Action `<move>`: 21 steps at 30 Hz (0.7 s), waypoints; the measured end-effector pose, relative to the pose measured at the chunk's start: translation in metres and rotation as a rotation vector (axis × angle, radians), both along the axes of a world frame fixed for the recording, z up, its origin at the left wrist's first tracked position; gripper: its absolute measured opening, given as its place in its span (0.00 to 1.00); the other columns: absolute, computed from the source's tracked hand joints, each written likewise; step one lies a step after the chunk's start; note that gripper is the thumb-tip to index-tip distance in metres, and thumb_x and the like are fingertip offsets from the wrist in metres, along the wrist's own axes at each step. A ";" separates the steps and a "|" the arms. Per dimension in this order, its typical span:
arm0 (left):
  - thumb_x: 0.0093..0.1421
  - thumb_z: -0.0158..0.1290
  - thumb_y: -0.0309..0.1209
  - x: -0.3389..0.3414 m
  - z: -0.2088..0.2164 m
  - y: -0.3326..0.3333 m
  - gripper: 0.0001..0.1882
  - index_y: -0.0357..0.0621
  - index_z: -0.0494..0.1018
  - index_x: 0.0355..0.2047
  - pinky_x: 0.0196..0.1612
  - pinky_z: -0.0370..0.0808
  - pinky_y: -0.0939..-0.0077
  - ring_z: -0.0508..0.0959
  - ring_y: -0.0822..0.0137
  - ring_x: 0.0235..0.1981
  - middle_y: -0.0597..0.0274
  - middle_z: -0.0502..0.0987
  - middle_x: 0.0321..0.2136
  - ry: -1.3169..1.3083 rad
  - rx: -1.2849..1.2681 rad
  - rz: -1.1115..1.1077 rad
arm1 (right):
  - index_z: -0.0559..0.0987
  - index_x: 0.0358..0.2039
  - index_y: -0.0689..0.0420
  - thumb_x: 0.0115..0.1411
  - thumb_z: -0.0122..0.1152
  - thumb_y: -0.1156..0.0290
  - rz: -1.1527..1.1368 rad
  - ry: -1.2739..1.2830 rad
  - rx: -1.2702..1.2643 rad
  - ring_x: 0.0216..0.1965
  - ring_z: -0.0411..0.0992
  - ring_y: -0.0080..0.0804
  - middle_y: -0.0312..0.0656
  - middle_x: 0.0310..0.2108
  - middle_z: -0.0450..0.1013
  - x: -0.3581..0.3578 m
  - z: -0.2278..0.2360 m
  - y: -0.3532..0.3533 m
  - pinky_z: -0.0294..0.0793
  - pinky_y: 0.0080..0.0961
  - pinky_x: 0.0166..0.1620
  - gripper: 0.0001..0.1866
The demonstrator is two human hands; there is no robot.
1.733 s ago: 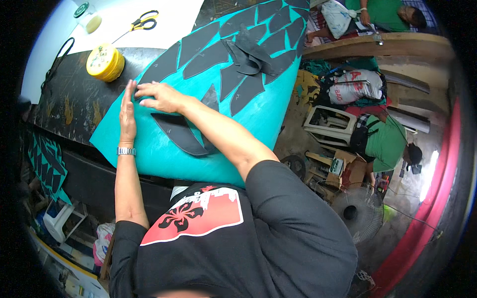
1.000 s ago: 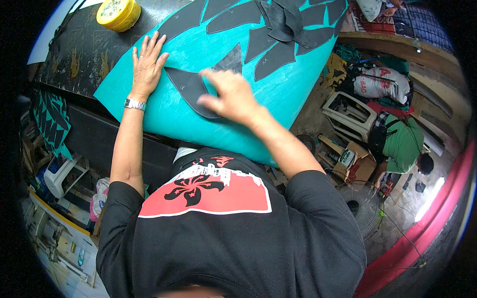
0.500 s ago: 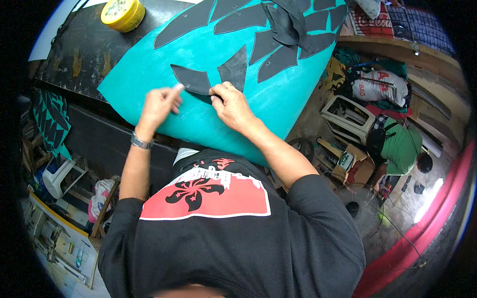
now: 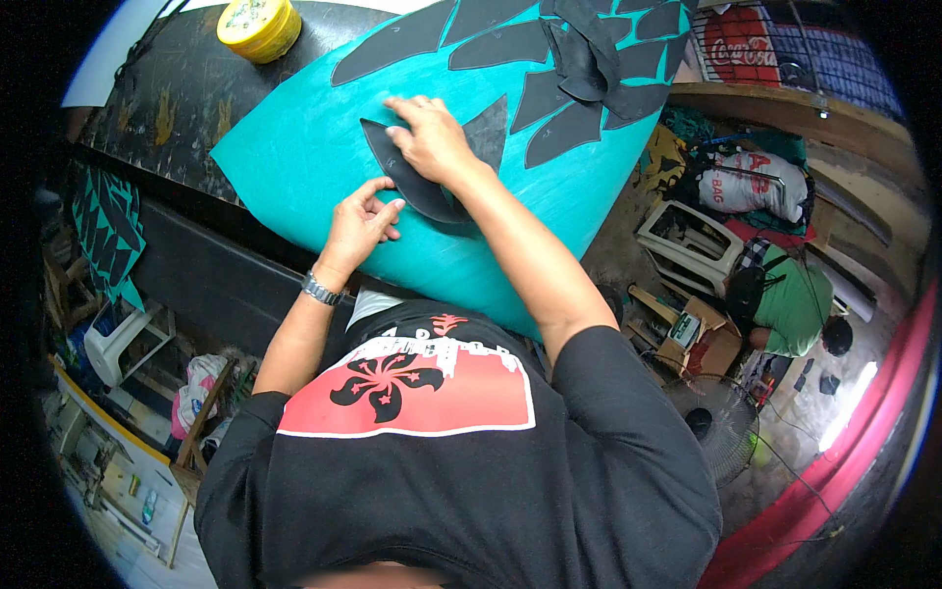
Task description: The person places black geometric stickers onto a teal curved surface, pressing each piece down and adjusting its position. The person works methodically across the surface, handling multiple sticker pieces one at a time.
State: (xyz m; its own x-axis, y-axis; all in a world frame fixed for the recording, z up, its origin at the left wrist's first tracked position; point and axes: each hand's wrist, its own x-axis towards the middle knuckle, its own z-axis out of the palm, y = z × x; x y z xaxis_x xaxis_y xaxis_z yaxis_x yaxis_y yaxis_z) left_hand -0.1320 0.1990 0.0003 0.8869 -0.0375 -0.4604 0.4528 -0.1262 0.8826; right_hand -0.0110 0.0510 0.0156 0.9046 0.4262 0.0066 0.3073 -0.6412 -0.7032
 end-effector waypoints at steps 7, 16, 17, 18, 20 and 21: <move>0.60 0.59 0.30 0.087 -0.002 0.077 0.12 0.42 0.78 0.44 0.39 0.75 0.68 0.78 0.58 0.35 0.52 0.79 0.37 -0.667 0.575 0.146 | 0.79 0.52 0.41 0.50 0.70 0.67 0.013 -0.146 -0.340 0.48 0.67 0.47 0.44 0.45 0.69 -0.015 -0.004 0.021 0.72 0.45 0.47 0.25; 0.67 0.47 0.51 0.093 -0.037 0.110 0.34 0.58 0.56 0.70 0.71 0.45 0.46 0.50 0.55 0.72 0.64 0.52 0.72 -0.713 1.203 -0.298 | 0.81 0.37 0.48 0.49 0.70 0.70 -0.085 0.015 -0.178 0.50 0.65 0.44 0.41 0.43 0.69 -0.027 -0.011 0.033 0.68 0.45 0.49 0.13; 0.67 0.47 0.51 0.086 -0.036 0.113 0.34 0.59 0.56 0.70 0.71 0.45 0.47 0.51 0.56 0.72 0.64 0.52 0.72 -0.714 1.227 -0.282 | 0.81 0.35 0.50 0.49 0.70 0.70 -0.083 0.046 -0.172 0.51 0.65 0.43 0.41 0.44 0.69 -0.032 -0.013 0.038 0.67 0.45 0.48 0.11; 0.67 0.47 0.51 0.078 -0.035 0.116 0.34 0.59 0.56 0.70 0.71 0.45 0.48 0.51 0.56 0.72 0.64 0.53 0.72 -0.680 1.254 -0.287 | 0.80 0.34 0.50 0.50 0.69 0.70 -0.095 0.055 -0.196 0.50 0.66 0.43 0.41 0.42 0.69 -0.036 -0.013 0.043 0.66 0.45 0.48 0.10; 0.66 0.47 0.51 0.069 -0.033 0.119 0.34 0.59 0.56 0.70 0.71 0.45 0.48 0.51 0.56 0.72 0.64 0.53 0.72 -0.648 1.259 -0.284 | 0.80 0.33 0.50 0.52 0.68 0.69 -0.088 0.030 -0.189 0.48 0.67 0.43 0.41 0.39 0.70 -0.042 -0.013 0.052 0.64 0.45 0.46 0.08; 0.66 0.47 0.51 0.065 -0.031 0.121 0.34 0.59 0.56 0.70 0.71 0.45 0.48 0.51 0.56 0.72 0.64 0.53 0.71 -0.638 1.267 -0.281 | 0.79 0.32 0.50 0.52 0.67 0.69 -0.074 0.018 -0.182 0.47 0.67 0.44 0.41 0.38 0.71 -0.044 -0.012 0.054 0.64 0.45 0.46 0.07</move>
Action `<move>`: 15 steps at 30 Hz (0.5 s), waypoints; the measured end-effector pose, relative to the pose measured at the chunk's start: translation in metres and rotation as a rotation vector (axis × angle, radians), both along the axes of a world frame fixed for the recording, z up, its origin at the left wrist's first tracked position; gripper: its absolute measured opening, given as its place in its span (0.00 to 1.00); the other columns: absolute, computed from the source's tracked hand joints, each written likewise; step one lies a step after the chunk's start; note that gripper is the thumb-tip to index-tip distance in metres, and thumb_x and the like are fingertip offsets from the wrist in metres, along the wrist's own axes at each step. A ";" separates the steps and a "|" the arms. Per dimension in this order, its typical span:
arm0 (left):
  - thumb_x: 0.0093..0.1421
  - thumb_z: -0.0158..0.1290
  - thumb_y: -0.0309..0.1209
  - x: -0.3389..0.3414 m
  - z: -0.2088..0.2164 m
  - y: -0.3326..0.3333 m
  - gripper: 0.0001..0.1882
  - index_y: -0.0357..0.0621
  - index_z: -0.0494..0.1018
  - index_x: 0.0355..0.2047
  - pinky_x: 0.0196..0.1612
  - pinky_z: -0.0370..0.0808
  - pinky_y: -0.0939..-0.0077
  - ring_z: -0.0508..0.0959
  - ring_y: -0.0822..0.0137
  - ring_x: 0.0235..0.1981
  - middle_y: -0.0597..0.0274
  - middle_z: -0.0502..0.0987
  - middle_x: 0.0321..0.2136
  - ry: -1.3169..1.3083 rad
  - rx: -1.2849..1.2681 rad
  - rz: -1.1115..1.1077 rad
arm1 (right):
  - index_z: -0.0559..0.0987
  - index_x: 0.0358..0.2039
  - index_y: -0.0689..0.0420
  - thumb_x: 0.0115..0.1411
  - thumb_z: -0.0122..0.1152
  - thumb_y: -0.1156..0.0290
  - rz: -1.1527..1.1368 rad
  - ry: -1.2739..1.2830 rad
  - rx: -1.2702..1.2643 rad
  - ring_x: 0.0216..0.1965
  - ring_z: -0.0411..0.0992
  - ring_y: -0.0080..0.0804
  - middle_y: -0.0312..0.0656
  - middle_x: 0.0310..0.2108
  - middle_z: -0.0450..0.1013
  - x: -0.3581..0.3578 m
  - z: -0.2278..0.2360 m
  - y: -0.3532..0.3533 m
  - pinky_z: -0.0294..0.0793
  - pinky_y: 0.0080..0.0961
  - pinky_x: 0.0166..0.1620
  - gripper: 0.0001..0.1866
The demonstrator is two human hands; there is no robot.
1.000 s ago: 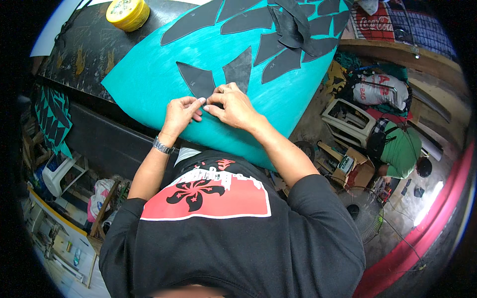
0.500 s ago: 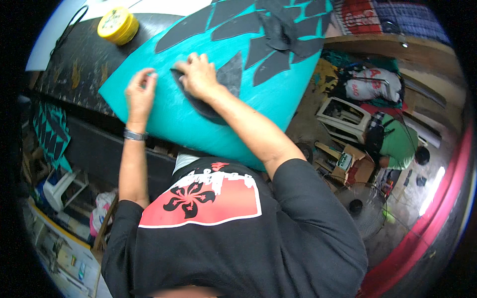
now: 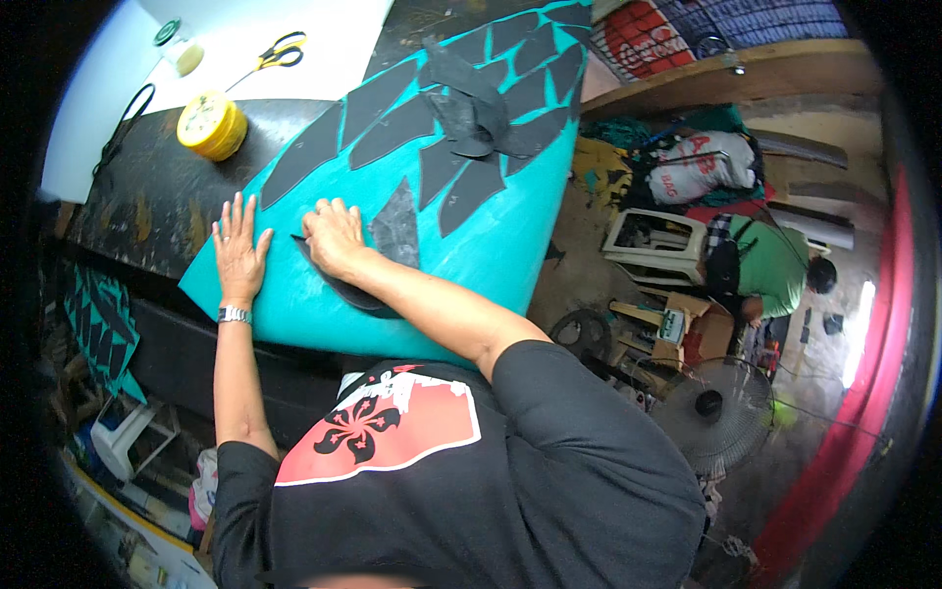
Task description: The person places black geometric stickers onto a teal curved surface, pressing each piece down and adjusting its position. The person works methodically across the surface, handling multiple sticker pieces one at a time.
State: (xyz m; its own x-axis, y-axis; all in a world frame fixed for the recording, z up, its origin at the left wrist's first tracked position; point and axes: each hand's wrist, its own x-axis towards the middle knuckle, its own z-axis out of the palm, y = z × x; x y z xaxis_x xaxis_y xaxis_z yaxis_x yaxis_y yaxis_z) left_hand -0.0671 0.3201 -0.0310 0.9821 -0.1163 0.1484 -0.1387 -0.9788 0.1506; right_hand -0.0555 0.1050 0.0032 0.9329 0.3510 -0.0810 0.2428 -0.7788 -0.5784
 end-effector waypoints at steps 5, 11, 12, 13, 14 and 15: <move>0.65 0.48 0.53 -0.003 0.001 0.001 0.35 0.59 0.56 0.70 0.71 0.47 0.48 0.53 0.55 0.71 0.63 0.54 0.71 -0.035 -0.043 -0.010 | 0.77 0.31 0.50 0.55 0.64 0.69 0.153 -0.037 0.174 0.42 0.68 0.44 0.40 0.34 0.71 -0.005 0.007 -0.019 0.64 0.42 0.44 0.04; 0.65 0.48 0.54 0.000 -0.003 0.001 0.34 0.61 0.57 0.69 0.71 0.47 0.48 0.53 0.55 0.71 0.63 0.55 0.71 -0.059 -0.056 -0.008 | 0.75 0.33 0.55 0.61 0.60 0.73 0.153 0.167 0.674 0.43 0.72 0.38 0.40 0.36 0.74 -0.007 0.051 -0.056 0.69 0.36 0.51 0.02; 0.65 0.48 0.54 0.000 -0.004 0.002 0.34 0.62 0.57 0.69 0.71 0.47 0.48 0.53 0.55 0.71 0.63 0.55 0.71 -0.059 -0.053 -0.005 | 0.76 0.35 0.55 0.63 0.58 0.72 0.074 0.289 0.900 0.46 0.73 0.37 0.39 0.36 0.75 -0.005 0.065 -0.065 0.70 0.36 0.53 0.02; 0.65 0.48 0.55 -0.001 -0.004 0.002 0.34 0.62 0.58 0.69 0.71 0.47 0.47 0.53 0.56 0.71 0.63 0.55 0.71 -0.084 -0.059 -0.017 | 0.75 0.37 0.56 0.65 0.57 0.71 0.120 0.367 1.128 0.46 0.74 0.37 0.41 0.37 0.75 -0.004 0.083 -0.077 0.70 0.37 0.55 0.03; 0.66 0.47 0.55 -0.002 -0.004 0.003 0.34 0.63 0.57 0.69 0.71 0.47 0.48 0.53 0.56 0.71 0.64 0.55 0.71 -0.053 -0.043 -0.008 | 0.74 0.39 0.56 0.66 0.56 0.71 0.135 0.453 1.344 0.46 0.74 0.37 0.42 0.38 0.75 -0.001 0.101 -0.092 0.70 0.39 0.56 0.04; 0.66 0.46 0.55 -0.002 -0.004 0.003 0.34 0.63 0.56 0.70 0.71 0.46 0.49 0.53 0.56 0.71 0.64 0.54 0.71 -0.052 -0.035 -0.008 | 0.73 0.41 0.56 0.67 0.55 0.71 0.277 0.432 1.491 0.45 0.74 0.39 0.45 0.38 0.75 0.003 0.119 -0.107 0.71 0.41 0.55 0.05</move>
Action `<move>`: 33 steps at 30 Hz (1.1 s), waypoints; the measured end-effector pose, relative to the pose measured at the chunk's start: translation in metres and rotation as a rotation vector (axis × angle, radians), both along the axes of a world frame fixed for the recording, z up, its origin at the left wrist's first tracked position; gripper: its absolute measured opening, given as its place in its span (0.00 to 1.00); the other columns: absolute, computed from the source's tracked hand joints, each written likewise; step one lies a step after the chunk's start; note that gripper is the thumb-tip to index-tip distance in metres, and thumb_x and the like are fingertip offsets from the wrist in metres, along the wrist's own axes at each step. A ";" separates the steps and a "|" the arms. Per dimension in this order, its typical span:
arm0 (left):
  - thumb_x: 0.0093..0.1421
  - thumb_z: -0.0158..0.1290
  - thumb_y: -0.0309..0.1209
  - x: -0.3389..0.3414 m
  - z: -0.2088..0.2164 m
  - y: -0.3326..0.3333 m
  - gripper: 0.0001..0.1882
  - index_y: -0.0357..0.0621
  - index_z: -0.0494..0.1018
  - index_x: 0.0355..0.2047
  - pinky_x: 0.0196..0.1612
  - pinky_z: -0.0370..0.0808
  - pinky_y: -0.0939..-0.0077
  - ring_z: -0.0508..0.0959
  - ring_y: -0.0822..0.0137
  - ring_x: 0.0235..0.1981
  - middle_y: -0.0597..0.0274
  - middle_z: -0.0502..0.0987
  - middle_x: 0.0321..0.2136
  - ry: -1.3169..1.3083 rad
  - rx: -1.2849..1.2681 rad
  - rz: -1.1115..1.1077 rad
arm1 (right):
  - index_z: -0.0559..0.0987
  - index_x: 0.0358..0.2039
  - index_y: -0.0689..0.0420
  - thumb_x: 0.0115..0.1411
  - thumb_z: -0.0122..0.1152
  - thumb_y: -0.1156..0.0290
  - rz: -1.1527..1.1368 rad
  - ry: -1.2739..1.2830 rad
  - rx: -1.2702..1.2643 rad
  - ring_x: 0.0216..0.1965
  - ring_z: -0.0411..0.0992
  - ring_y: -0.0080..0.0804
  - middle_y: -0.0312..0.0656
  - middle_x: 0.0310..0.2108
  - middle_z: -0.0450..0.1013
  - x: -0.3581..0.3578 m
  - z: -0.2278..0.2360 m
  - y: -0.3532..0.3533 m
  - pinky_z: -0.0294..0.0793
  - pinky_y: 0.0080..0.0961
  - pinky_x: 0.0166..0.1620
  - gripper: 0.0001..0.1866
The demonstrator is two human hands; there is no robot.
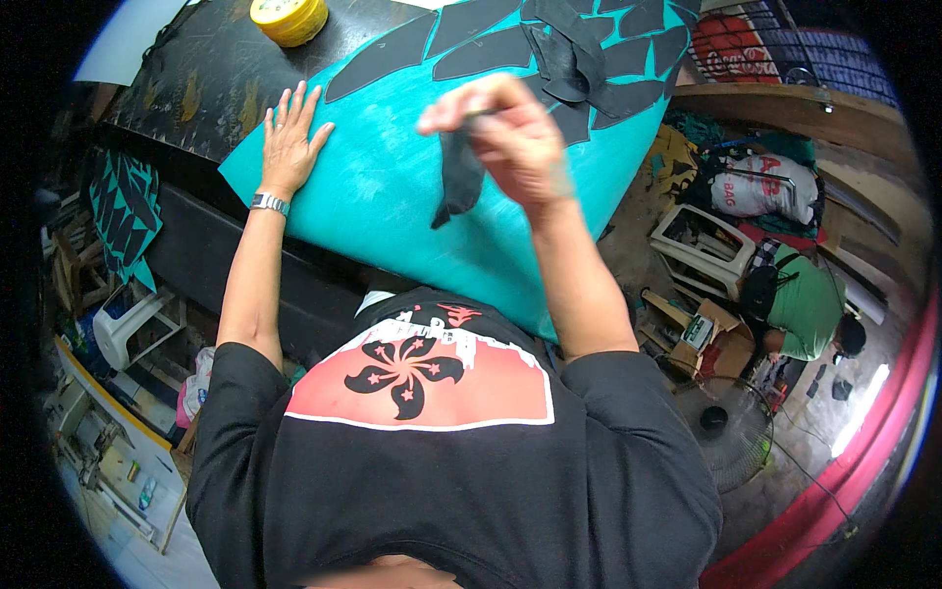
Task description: The person places black geometric stickers onto a teal curved surface, pressing each piece down and adjusting its position. The person works methodically across the surface, handling multiple sticker pieces one at a time.
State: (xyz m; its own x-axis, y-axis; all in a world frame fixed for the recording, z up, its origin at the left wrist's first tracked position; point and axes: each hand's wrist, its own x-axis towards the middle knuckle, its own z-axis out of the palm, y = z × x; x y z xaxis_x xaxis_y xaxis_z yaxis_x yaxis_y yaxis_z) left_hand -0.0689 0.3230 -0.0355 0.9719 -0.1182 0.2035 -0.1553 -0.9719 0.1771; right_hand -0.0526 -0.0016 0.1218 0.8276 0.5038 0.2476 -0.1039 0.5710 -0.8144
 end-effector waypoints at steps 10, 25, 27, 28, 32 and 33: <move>0.61 0.58 0.49 -0.010 0.014 0.003 0.31 0.56 0.68 0.63 0.65 0.59 0.55 0.66 0.53 0.61 0.57 0.68 0.60 -0.152 -0.304 -0.032 | 0.76 0.42 0.51 0.61 0.64 0.76 -0.382 0.351 -0.322 0.29 0.72 0.19 0.29 0.31 0.74 0.029 -0.023 0.003 0.73 0.16 0.36 0.11; 0.56 0.64 0.29 -0.013 0.001 0.025 0.18 0.43 0.78 0.48 0.62 0.64 0.65 0.72 0.64 0.55 0.62 0.79 0.48 0.183 -1.415 0.118 | 0.73 0.52 0.55 0.56 0.61 0.84 0.100 -0.337 -0.765 0.39 0.75 0.27 0.42 0.39 0.75 0.065 -0.052 0.201 0.76 0.27 0.44 0.22; 0.56 0.63 0.29 -0.012 -0.002 0.026 0.14 0.42 0.80 0.44 0.62 0.64 0.65 0.73 0.59 0.55 0.59 0.79 0.48 0.067 -1.153 0.035 | 0.73 0.52 0.54 0.53 0.67 0.79 -0.121 -0.651 -0.917 0.41 0.76 0.38 0.46 0.40 0.76 0.084 -0.049 0.210 0.75 0.35 0.47 0.25; 0.57 0.62 0.28 -0.013 -0.003 0.023 0.11 0.39 0.80 0.40 0.61 0.64 0.64 0.73 0.56 0.54 0.57 0.79 0.47 0.009 -1.134 0.042 | 0.73 0.53 0.53 0.48 0.72 0.72 -0.371 -0.889 -0.935 0.48 0.72 0.48 0.49 0.45 0.75 0.099 -0.048 0.212 0.72 0.42 0.52 0.30; 0.64 0.57 0.27 -0.014 -0.007 0.023 0.08 0.36 0.78 0.40 0.52 0.68 0.78 0.74 0.72 0.46 0.66 0.78 0.42 0.122 -1.139 0.168 | 0.62 0.66 0.50 0.37 0.80 0.47 -0.650 -0.935 -1.320 0.67 0.55 0.57 0.57 0.62 0.62 0.167 -0.056 0.238 0.52 0.56 0.66 0.57; 0.67 0.54 0.28 -0.010 -0.009 0.022 0.08 0.36 0.77 0.41 0.47 0.69 0.82 0.72 0.78 0.42 0.71 0.77 0.40 0.160 -1.223 0.247 | 0.58 0.69 0.50 0.35 0.80 0.43 -0.529 -0.832 -1.429 0.69 0.51 0.60 0.61 0.65 0.58 0.180 -0.059 0.244 0.48 0.59 0.67 0.63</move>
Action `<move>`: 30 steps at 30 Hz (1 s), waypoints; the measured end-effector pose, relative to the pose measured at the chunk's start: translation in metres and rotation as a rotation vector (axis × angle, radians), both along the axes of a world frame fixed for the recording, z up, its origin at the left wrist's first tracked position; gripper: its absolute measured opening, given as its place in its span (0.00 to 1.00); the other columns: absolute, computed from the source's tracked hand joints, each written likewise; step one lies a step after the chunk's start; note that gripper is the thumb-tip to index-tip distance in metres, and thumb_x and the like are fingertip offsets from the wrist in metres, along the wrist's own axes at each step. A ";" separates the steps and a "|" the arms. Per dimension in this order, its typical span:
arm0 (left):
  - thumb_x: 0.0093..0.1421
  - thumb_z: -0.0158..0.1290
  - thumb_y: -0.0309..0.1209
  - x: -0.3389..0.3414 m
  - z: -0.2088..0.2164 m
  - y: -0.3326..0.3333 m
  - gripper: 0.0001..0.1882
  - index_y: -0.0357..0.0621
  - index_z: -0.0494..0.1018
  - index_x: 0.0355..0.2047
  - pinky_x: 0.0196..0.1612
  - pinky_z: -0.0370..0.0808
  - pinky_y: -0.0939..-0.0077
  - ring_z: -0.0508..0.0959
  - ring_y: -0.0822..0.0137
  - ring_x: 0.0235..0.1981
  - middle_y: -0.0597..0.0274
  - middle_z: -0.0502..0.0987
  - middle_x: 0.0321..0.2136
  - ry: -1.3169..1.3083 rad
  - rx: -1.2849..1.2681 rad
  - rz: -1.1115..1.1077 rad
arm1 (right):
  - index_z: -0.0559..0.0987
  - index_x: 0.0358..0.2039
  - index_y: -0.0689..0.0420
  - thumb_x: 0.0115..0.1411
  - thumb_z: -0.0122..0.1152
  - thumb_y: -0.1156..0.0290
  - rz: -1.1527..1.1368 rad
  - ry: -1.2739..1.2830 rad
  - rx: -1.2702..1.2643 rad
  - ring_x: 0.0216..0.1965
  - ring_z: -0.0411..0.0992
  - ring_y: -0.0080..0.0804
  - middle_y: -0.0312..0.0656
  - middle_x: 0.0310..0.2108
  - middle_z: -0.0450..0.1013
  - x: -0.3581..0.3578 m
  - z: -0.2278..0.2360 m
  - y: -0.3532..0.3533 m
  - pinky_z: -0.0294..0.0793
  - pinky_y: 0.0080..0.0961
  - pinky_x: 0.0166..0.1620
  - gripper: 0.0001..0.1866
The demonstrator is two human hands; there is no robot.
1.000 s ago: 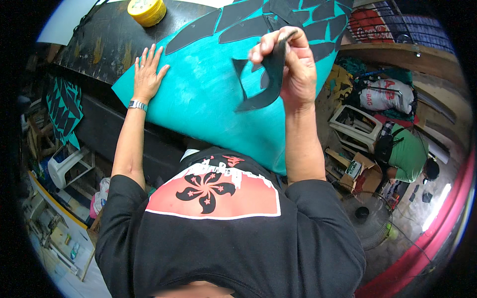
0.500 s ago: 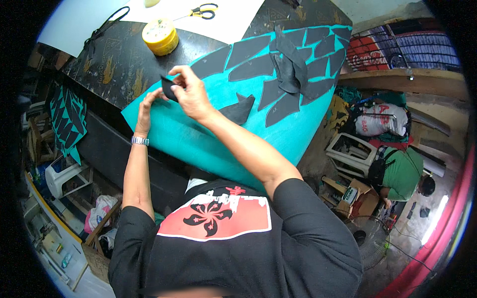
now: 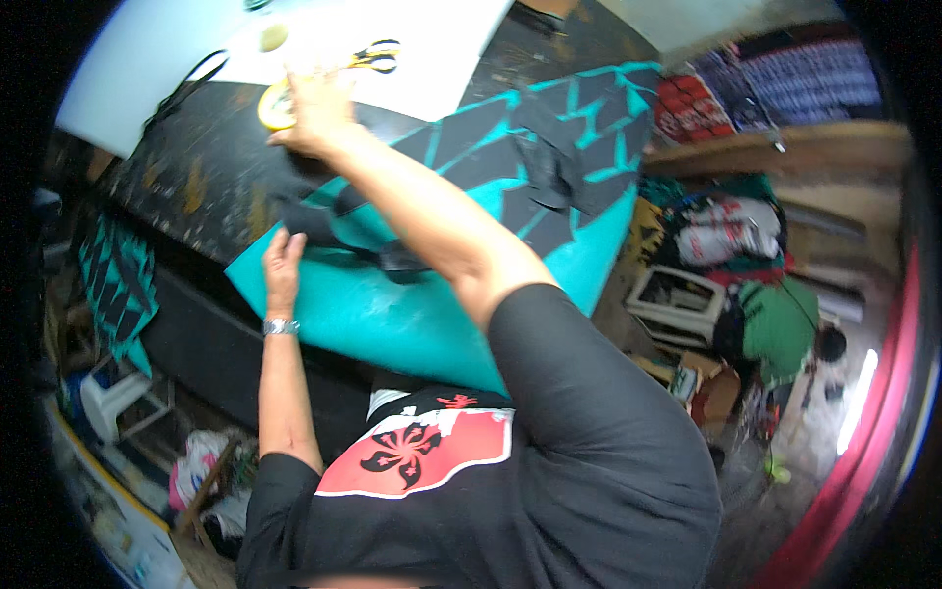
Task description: The person places black geometric stickers onto a teal curved surface, pressing each piece down and adjusting its position. The person works methodically across the surface, handling multiple sticker pieces one at a time.
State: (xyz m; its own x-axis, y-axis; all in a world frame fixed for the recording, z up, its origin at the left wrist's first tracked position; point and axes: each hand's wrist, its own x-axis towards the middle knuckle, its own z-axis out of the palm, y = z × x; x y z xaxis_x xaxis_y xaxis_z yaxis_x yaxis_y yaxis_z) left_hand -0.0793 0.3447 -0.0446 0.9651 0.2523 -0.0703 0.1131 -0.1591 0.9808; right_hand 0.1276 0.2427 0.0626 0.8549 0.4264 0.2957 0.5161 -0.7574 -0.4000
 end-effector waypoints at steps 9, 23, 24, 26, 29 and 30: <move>0.71 0.48 0.30 -0.003 0.008 -0.007 0.10 0.35 0.75 0.43 0.44 0.67 0.85 0.70 0.80 0.38 0.73 0.75 0.37 -0.119 -0.132 0.111 | 0.61 0.66 0.57 0.34 0.81 0.49 -0.077 0.362 0.375 0.60 0.66 0.56 0.61 0.57 0.66 0.007 -0.002 -0.045 0.68 0.42 0.62 0.60; 0.65 0.57 0.28 -0.005 0.005 0.000 0.16 0.35 0.75 0.51 0.55 0.69 0.75 0.75 0.73 0.48 0.64 0.79 0.47 -0.133 -0.108 0.025 | 0.52 0.70 0.44 0.31 0.75 0.31 -0.972 0.141 -0.130 0.60 0.65 0.60 0.64 0.62 0.59 0.088 0.008 -0.434 0.69 0.48 0.59 0.69; 0.64 0.57 0.28 -0.005 0.006 0.001 0.16 0.35 0.76 0.51 0.55 0.69 0.75 0.75 0.73 0.48 0.63 0.79 0.47 -0.133 -0.161 0.010 | 0.49 0.72 0.46 0.31 0.75 0.29 -0.966 0.249 -0.215 0.62 0.62 0.61 0.66 0.64 0.55 0.088 0.005 -0.438 0.67 0.48 0.61 0.72; 0.64 0.57 0.28 -0.006 0.008 0.003 0.16 0.36 0.76 0.51 0.55 0.68 0.76 0.75 0.73 0.49 0.63 0.79 0.47 -0.116 -0.226 0.002 | 0.48 0.72 0.47 0.34 0.74 0.30 -0.944 0.025 -0.337 0.64 0.60 0.62 0.65 0.67 0.52 0.083 0.005 -0.431 0.63 0.49 0.63 0.71; 0.64 0.57 0.28 -0.007 0.011 0.005 0.16 0.37 0.76 0.51 0.55 0.69 0.76 0.75 0.73 0.48 0.64 0.80 0.46 -0.072 -0.208 0.010 | 0.57 0.69 0.49 0.48 0.69 0.38 -0.563 -0.152 0.026 0.66 0.60 0.53 0.57 0.67 0.57 0.059 0.024 -0.383 0.55 0.57 0.65 0.54; 0.64 0.57 0.28 -0.007 0.011 0.005 0.15 0.37 0.77 0.51 0.55 0.69 0.75 0.75 0.73 0.48 0.64 0.80 0.46 -0.085 -0.226 0.004 | 0.61 0.67 0.50 0.53 0.67 0.42 -0.389 -0.137 0.253 0.67 0.60 0.49 0.54 0.67 0.59 0.044 0.026 -0.358 0.53 0.60 0.65 0.47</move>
State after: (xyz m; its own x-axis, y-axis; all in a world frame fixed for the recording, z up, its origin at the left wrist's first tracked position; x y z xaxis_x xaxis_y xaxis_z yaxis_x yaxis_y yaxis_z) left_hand -0.0866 0.3499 -0.0335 0.9691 0.2428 -0.0438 0.0285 0.0662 0.9974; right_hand 0.1720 -0.1158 0.0890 0.8824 -0.0174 0.4702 0.2747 -0.7923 -0.5448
